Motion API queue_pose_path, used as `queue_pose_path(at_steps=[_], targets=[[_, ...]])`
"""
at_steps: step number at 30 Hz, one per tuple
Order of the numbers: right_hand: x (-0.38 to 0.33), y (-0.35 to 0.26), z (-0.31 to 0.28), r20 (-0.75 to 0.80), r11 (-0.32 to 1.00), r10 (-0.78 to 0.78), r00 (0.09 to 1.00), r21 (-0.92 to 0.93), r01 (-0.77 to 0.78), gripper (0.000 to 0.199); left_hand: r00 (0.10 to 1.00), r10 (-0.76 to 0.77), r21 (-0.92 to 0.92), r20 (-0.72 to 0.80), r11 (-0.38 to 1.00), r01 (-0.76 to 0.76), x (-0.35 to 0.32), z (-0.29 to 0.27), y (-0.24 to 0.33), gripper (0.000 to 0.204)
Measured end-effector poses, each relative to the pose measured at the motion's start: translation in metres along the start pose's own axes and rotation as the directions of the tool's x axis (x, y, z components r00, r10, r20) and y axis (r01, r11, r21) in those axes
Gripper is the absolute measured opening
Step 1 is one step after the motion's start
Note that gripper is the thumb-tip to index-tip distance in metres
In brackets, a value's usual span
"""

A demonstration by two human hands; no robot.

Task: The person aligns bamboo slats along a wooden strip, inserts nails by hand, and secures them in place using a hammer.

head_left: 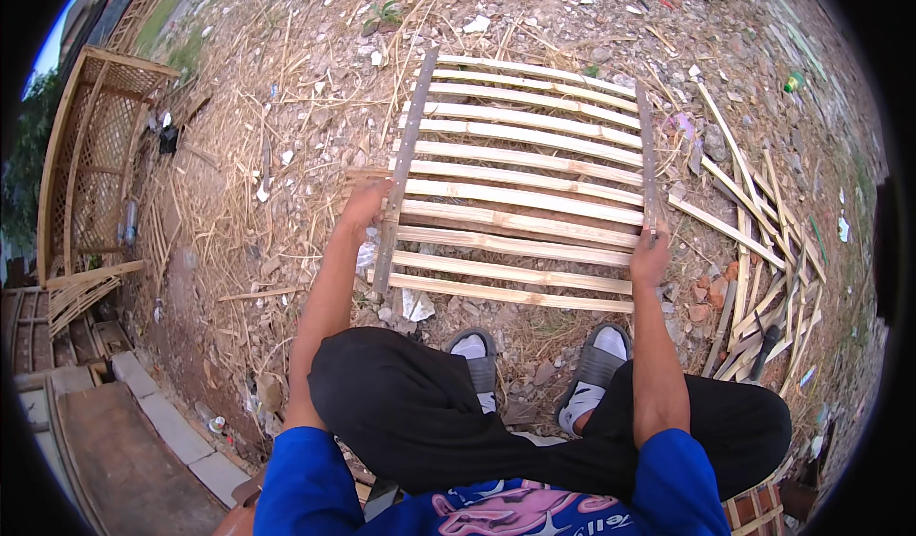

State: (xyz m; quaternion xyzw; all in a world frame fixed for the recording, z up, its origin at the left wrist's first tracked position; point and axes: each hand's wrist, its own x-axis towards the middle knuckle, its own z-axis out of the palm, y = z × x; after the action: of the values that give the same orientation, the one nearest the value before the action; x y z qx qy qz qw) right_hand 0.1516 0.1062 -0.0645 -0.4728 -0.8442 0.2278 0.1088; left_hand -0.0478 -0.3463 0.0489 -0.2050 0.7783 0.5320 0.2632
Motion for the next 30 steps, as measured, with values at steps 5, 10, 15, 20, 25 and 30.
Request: queue_pose_path(at_steps=[5, 10, 15, 20, 25, 30], targets=[[0.023, -0.010, -0.021, 0.096, 0.999, 0.040, 0.995, 0.021, -0.042, 0.053, 1.000, -0.017, -0.037, -0.021, 0.999, 0.016, -0.003, -0.018, 0.020, 0.041], [0.037, -0.022, -0.044, 0.243, 0.994, 0.005, 0.970, 0.103, -0.030, 0.060, 0.952, 0.216, -0.558, 0.215, 0.828, -0.061, -0.005, -0.027, 0.016, 0.037], [0.051, -0.016, -0.038, 0.293, 0.996, 0.039, 0.955, 0.070, -0.062, 0.064, 0.968, 0.178, -0.812, 0.175, 0.582, 0.039, -0.003, 0.017, -0.032, 0.032], [0.064, -0.005, -0.034, 0.314, 0.999, 0.025, 0.949, -0.028, -0.017, 0.063, 0.935, 0.349, -0.496, 0.056, 0.823, -0.277, 0.013, 0.047, -0.086, 0.030], [0.061, -0.007, -0.035, 0.281, 0.999, 0.029, 0.959, -0.028, -0.022, 0.060, 0.816, 0.576, 0.021, -0.052, 0.817, -0.576, 0.031, 0.048, -0.107, 0.028], [0.041, -0.012, -0.041, 0.219, 1.000, 0.021, 0.975, -0.018, -0.017, 0.059, 0.742, 0.668, 0.270, -0.061, 0.727, -0.632, 0.040, 0.044, -0.114, 0.026]])
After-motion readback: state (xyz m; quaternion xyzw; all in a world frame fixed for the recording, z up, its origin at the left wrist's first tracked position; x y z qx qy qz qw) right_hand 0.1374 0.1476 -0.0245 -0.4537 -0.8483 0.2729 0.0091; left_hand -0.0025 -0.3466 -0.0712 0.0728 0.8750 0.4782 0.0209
